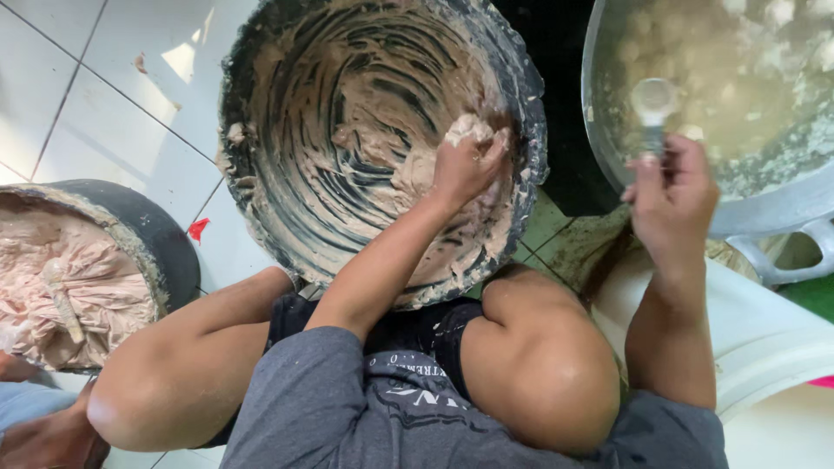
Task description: The person sits on the floor with a large bowl of meat paste on their lap. They scoop portions of paste with a small scoop, shape each portion into a ball by hand, and drop the balls into a pot of boiling water, later transferring cooked balls into a blue basket.
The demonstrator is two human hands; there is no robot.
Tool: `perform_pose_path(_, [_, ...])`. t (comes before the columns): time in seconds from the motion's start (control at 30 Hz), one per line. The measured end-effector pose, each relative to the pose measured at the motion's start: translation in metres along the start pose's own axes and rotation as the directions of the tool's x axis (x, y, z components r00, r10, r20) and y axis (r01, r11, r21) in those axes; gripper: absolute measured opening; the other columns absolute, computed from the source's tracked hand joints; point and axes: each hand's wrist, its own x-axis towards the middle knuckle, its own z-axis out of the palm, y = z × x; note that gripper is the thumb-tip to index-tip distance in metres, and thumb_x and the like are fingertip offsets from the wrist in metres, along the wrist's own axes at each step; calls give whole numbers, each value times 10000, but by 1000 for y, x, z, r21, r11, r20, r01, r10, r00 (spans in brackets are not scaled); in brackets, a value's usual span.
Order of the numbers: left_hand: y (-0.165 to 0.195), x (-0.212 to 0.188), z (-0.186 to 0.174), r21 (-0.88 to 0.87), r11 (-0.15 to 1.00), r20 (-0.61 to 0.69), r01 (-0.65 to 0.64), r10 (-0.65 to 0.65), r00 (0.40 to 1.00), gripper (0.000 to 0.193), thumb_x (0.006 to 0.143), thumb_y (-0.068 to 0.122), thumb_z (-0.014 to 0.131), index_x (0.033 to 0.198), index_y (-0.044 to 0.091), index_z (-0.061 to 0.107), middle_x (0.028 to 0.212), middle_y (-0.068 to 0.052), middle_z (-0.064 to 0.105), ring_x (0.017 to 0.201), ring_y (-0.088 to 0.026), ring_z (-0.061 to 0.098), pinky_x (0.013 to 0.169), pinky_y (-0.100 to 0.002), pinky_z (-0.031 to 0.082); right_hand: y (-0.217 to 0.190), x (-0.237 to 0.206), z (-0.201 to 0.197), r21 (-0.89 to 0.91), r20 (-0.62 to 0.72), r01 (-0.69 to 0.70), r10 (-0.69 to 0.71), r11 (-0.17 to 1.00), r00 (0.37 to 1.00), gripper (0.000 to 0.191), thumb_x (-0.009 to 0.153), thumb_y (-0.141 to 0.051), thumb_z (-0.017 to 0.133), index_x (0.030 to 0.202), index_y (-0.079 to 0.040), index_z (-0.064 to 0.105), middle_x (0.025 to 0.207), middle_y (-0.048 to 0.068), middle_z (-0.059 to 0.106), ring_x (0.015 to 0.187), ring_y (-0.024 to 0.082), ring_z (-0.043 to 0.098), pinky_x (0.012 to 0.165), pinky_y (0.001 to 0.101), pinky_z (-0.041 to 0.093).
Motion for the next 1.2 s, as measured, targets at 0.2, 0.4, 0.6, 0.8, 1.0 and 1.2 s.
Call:
perform_pose_path(0.2, [24, 3, -9, -80, 974, -4, -214, 214, 977, 254, 806, 255, 839, 862, 82, 661, 803, -157, 689, 757, -404, 697, 656, -475, 556, -37, -18, 42, -156, 351, 130, -68, 979, 934, 333, 1038, -65, 619, 1363, 3, 623, 936, 71, 727, 714, 71, 616, 637, 229, 511])
perform_pose_path(0.4, [21, -4, 7, 179, 983, 99, 28, -46, 994, 253, 714, 269, 866, 862, 121, 725, 753, -173, 699, 732, -418, 700, 657, -488, 571, -31, -19, 52, -89, 449, 116, -64, 989, 891, 369, 1044, -77, 605, 1409, -27, 601, 950, 38, 720, 722, 52, 589, 637, 220, 493])
perform_pose_path(0.6, [-21, 4, 10, 327, 945, 48, 3, -20, 999, 403, 840, 500, 814, 947, 122, 723, 768, -187, 721, 733, -430, 704, 672, -532, 552, -4, -1, 35, 97, 385, -184, 134, 978, 913, 414, 1019, -92, 584, 1430, -41, 585, 899, 37, 689, 572, 38, 501, 502, 205, 410])
perform_pose_path(0.8, [-44, -7, -7, 189, 979, 61, -77, 66, 996, 463, 771, 434, 767, 1074, 88, 712, 869, -236, 727, 810, -451, 706, 704, -520, 561, 20, 36, -17, -417, -150, 73, -148, 906, 978, 437, 1017, -74, 647, 1450, -14, 627, 1026, 153, 710, 771, 166, 645, 686, 316, 513])
perform_pose_path(1.0, [-22, -7, -1, 77, 997, 5, 4, -4, 1000, 369, 877, 413, 774, 914, 50, 717, 832, -216, 707, 790, -449, 695, 717, -505, 556, 22, 42, -34, -567, -247, 98, -282, 818, 927, 389, 1019, -84, 699, 1395, 7, 665, 1027, 178, 727, 833, 222, 693, 771, 359, 554])
perform_pose_path(1.2, [23, 1, -8, -15, 989, -36, -147, 146, 989, 269, 910, 281, 781, 821, 53, 671, 807, -187, 680, 773, -416, 681, 685, -485, 541, -16, 3, 8, -180, -3, -100, 101, 979, 995, 367, 1056, -146, 638, 1409, -52, 661, 899, 53, 711, 687, 96, 582, 615, 282, 478])
